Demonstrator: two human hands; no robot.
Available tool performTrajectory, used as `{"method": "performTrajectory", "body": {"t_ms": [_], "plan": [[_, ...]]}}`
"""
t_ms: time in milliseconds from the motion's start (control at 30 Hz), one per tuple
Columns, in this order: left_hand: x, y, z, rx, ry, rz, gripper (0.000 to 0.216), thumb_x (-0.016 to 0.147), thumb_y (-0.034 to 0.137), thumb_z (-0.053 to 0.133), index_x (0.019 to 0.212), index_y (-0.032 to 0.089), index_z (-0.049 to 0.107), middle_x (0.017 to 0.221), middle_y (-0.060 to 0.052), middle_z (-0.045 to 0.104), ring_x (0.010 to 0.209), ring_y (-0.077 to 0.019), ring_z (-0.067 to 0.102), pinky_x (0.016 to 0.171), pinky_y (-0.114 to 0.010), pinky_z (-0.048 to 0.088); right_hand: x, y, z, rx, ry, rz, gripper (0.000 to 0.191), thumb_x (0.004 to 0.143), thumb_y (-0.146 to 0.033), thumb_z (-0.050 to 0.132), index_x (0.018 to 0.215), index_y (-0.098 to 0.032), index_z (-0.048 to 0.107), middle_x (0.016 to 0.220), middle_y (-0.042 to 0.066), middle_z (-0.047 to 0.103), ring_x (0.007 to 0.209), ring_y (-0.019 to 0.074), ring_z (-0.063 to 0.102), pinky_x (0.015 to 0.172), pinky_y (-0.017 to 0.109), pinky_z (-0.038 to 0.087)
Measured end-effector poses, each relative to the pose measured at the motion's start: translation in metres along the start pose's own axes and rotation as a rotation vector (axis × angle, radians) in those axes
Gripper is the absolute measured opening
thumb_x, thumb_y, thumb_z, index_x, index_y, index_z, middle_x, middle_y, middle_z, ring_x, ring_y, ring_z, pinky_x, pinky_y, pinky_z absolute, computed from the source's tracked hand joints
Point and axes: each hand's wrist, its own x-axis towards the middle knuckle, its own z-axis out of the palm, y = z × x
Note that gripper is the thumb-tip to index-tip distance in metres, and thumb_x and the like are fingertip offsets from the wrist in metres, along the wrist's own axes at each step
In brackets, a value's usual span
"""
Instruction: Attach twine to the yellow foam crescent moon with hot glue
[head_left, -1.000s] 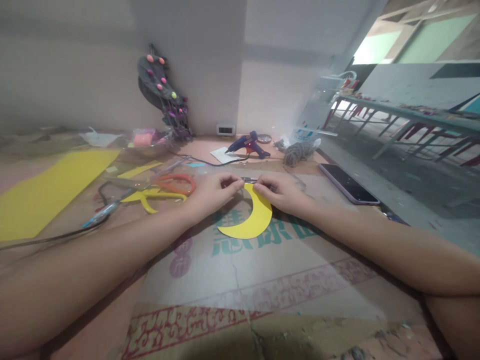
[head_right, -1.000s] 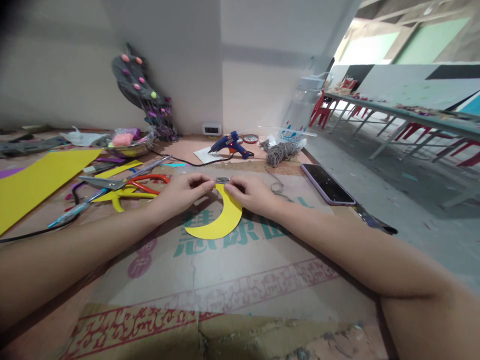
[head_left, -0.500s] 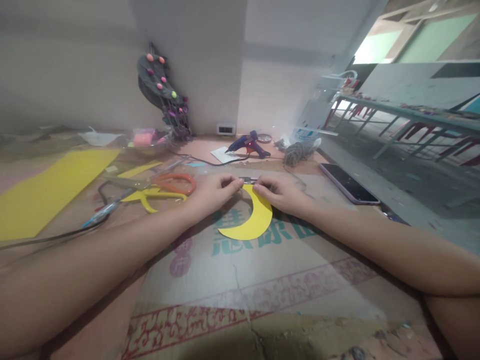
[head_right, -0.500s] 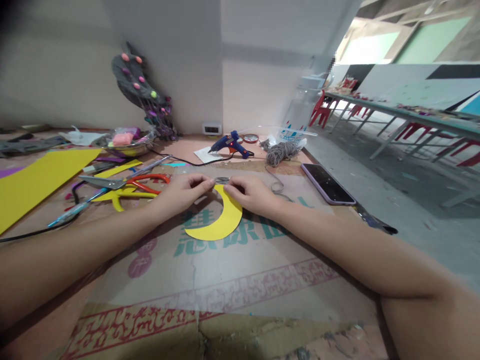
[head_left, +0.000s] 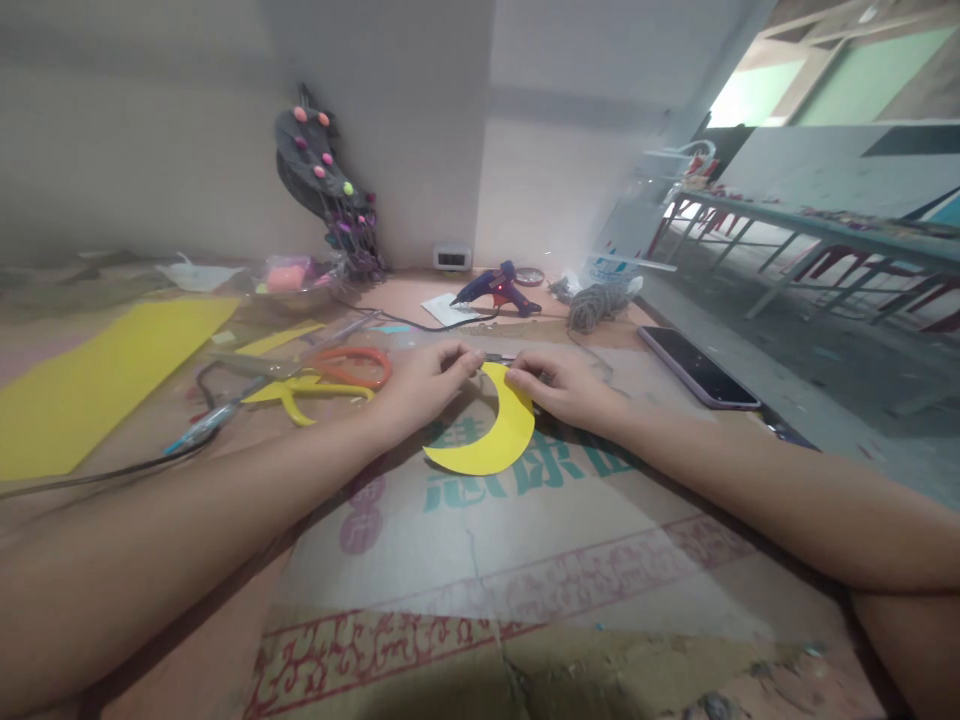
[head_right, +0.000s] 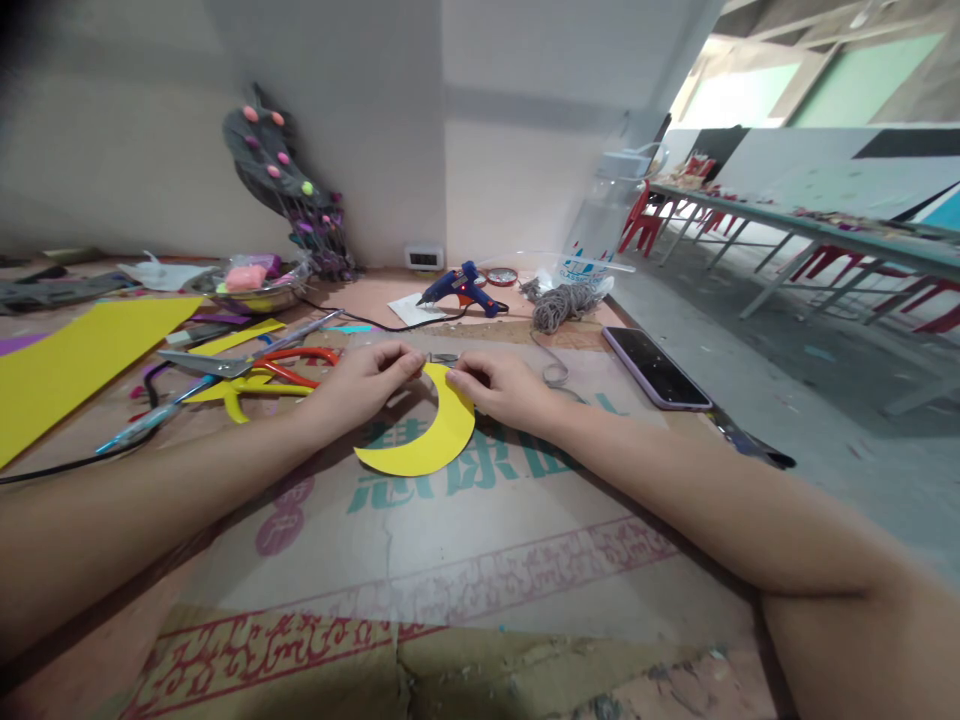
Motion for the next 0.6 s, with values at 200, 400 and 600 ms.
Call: {"method": "performTrajectory", "body": {"t_ms": [200, 400, 600], "plan": [[0.0014, -0.0031, -0.0006, 0.038, -0.008, -0.015, 0.039, 0.091, 0.05, 0.046, 0.081, 0.017, 0.064, 0.079, -0.003, 0.068, 0.074, -0.018, 0.06, 0.062, -0.026, 0.044, 0.0004, 0.0, 0.0006, 0.004, 0.019, 0.019, 0.029, 0.091, -0.039, 0.045, 0.076, -0.018, 0.059, 0.072, 0.002, 0.061, 0.067, 0.0145, 0.053, 0.06, 0.025, 0.036], [0.002, -0.0014, -0.0007, 0.035, 0.001, -0.015, 0.038, 0.091, 0.049, 0.048, 0.094, 0.016, 0.067, 0.089, -0.004, 0.069, 0.08, -0.0184, 0.062, 0.068, -0.027, 0.044, -0.0003, -0.0032, -0.0013, 0.033, 0.062, 0.102, 0.03, 0.09, -0.04, 0.046, 0.076, -0.018, 0.059, 0.065, 0.0, 0.058, 0.061, 0.0138, 0.051, 0.056, 0.024, 0.036], [0.0011, 0.0031, -0.0014, 0.057, -0.008, -0.006, 0.033, 0.09, 0.045, 0.051, 0.09, 0.016, 0.066, 0.087, -0.003, 0.069, 0.08, -0.0183, 0.062, 0.071, -0.027, 0.044, 0.0005, -0.0025, -0.0006, 0.007, 0.077, 0.061, 0.029, 0.09, -0.038, 0.046, 0.073, -0.018, 0.058, 0.066, 0.001, 0.059, 0.063, 0.0136, 0.051, 0.057, 0.024, 0.035]]}}
